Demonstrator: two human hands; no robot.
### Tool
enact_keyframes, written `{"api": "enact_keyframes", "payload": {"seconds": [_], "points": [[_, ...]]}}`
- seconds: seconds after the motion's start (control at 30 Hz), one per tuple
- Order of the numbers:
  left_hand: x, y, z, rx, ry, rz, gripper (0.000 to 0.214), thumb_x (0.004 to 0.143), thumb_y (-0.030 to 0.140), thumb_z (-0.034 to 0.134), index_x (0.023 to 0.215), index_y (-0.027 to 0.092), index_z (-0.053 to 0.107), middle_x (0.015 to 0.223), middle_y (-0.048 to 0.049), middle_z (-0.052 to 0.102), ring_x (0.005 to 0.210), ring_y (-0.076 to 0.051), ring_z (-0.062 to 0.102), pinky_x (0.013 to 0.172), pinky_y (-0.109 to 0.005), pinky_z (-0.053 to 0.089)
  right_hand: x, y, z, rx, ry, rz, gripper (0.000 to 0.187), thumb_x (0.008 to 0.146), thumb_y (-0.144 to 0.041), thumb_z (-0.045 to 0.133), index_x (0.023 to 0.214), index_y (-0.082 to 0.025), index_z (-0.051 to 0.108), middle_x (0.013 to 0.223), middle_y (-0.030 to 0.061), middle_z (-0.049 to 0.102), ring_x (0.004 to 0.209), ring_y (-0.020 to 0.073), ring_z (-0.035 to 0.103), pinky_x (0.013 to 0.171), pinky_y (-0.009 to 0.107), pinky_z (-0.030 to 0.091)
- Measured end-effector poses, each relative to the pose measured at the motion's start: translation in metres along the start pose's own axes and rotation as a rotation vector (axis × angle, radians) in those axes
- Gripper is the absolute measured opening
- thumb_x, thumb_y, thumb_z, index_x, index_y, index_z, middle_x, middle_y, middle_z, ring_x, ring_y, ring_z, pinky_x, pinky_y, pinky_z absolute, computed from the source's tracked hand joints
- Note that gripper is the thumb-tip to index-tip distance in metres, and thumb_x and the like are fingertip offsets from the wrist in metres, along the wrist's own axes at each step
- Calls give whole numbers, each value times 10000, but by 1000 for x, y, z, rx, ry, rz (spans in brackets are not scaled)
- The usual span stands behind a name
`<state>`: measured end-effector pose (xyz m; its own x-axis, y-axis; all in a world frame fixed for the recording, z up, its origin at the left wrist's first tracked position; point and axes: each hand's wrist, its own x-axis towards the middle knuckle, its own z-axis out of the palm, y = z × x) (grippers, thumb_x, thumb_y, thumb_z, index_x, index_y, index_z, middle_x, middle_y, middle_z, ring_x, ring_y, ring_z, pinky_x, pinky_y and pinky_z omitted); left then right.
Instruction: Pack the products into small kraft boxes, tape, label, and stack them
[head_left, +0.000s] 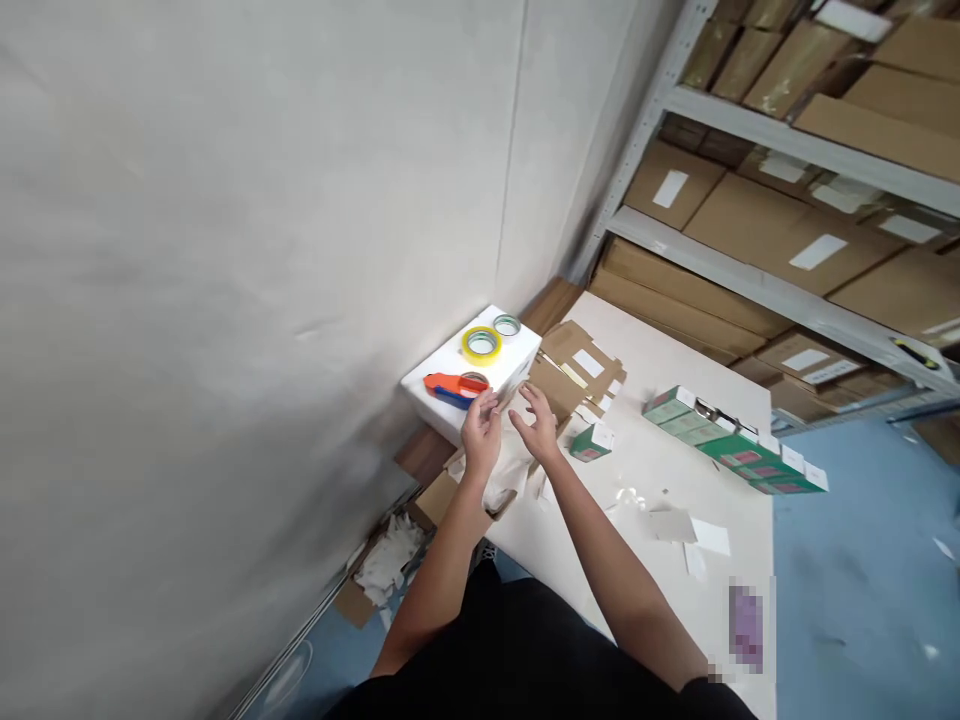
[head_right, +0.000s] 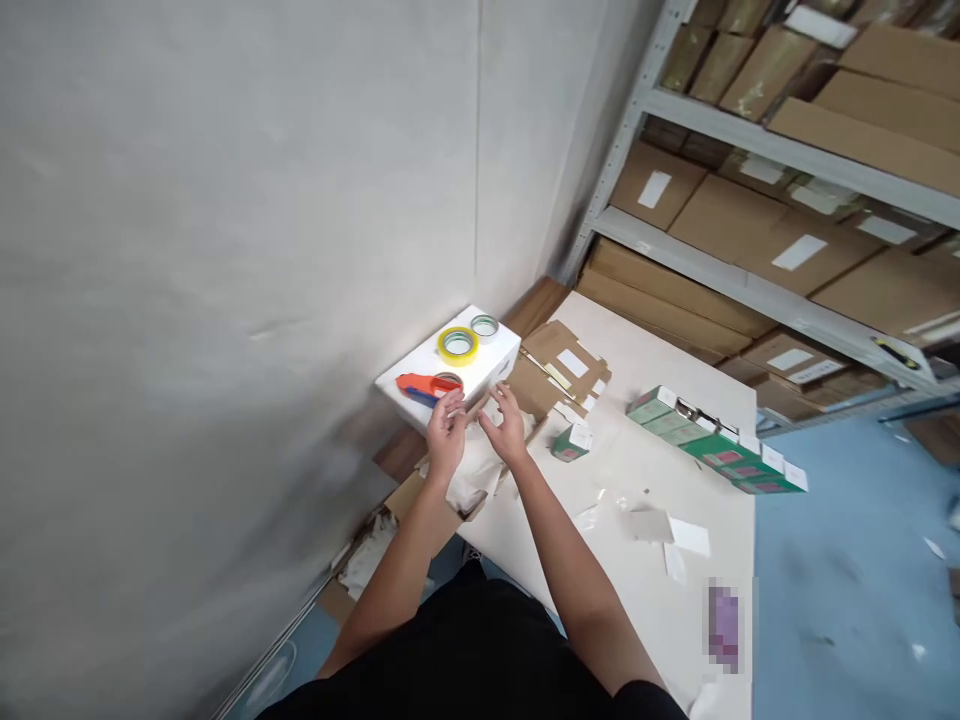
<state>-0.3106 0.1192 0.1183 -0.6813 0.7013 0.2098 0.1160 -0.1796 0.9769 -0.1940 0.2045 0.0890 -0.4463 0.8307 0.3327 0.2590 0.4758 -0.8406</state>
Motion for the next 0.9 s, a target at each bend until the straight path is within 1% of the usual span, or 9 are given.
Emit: {"api": "enact_keyframes", "payload": {"seconds": [0.1, 0.17, 0.23, 0.33, 0.4, 0.5, 0.63, 0.77, 0.9], "points": [[0, 0, -35, 65, 112, -3, 362, 981, 288, 557, 1332, 216, 609, 1266, -119, 700, 1102, -214, 695, 972, -368, 564, 24, -8, 44, -61, -56, -79, 492, 901, -409, 680, 1368, -260, 632, 1441, 109, 579, 1345, 278, 527, 1117, 442, 463], [-3, -1, -54, 99, 169, -5, 372, 980, 285, 549, 1342, 216, 601, 1227, -114, 709, 1061, -204, 703, 960, -361, 565, 37, -10, 72, -107, -113, -96, 464, 891, -368, 676, 1336, -238, 657, 1348, 113, 635, 1266, 278, 571, 1116, 439, 452], [-5, -2, -68, 117, 219, -15, 378, 979, 284, 539, 1346, 212, 595, 1197, -112, 711, 1032, -198, 709, 950, -357, 566, 46, -11, 94, -189, -199, -94, 391, 875, -331, 688, 1252, -226, 704, 1255, 115, 685, 1211, 295, 584, 1086, 449, 454], [-8, -5, -83, 124, 253, -35, 373, 973, 287, 534, 1332, 210, 599, 1174, -112, 712, 1006, -197, 714, 928, -355, 573, 50, -10, 113, -337, -293, -98, 199, 869, -276, 702, 1053, -230, 762, 1080, 118, 739, 1167, 330, 576, 1060, 482, 423], [-8, -6, -86, 117, 256, -35, 366, 965, 278, 538, 1318, 208, 604, 1160, -110, 712, 994, -194, 714, 913, -347, 577, 47, -9, 112, -390, -284, -108, 136, 887, -252, 684, 994, -228, 766, 995, 122, 741, 1128, 334, 579, 1039, 487, 408], [-5, -4, -82, 96, 249, -22, 363, 962, 263, 531, 1313, 204, 600, 1153, -107, 706, 977, -184, 710, 898, -334, 574, 34, -5, 96, -398, -215, -97, 156, 925, -269, 646, 1021, -224, 761, 1001, 124, 730, 1085, 324, 588, 1011, 480, 396], [-2, 3, -62, 55, 225, -1, 355, 976, 259, 499, 1314, 202, 592, 1128, -101, 700, 950, -178, 705, 891, -335, 567, 14, 1, 54, -404, -65, -58, 229, 982, -354, 595, 1098, -220, 741, 1062, 128, 729, 1088, 322, 592, 1004, 477, 371], [-2, 9, -30, 36, 151, -7, 343, 971, 281, 523, 1297, 215, 608, 1128, -96, 702, 935, -178, 700, 884, -328, 566, -7, 5, 2, -436, 107, -38, 251, 1007, -395, 563, 1092, -238, 739, 1063, 113, 735, 1090, 311, 596, 1054, 495, 319], [-5, 11, 10, -33, 46, 0, 352, 958, 317, 558, 1289, 206, 611, 1123, -94, 706, 959, -188, 703, 910, -341, 564, -34, 9, -56, -481, 223, -3, 213, 1001, -381, 574, 1063, -264, 741, 1024, 80, 727, 1050, 283, 613, 1082, 486, 303]]}}
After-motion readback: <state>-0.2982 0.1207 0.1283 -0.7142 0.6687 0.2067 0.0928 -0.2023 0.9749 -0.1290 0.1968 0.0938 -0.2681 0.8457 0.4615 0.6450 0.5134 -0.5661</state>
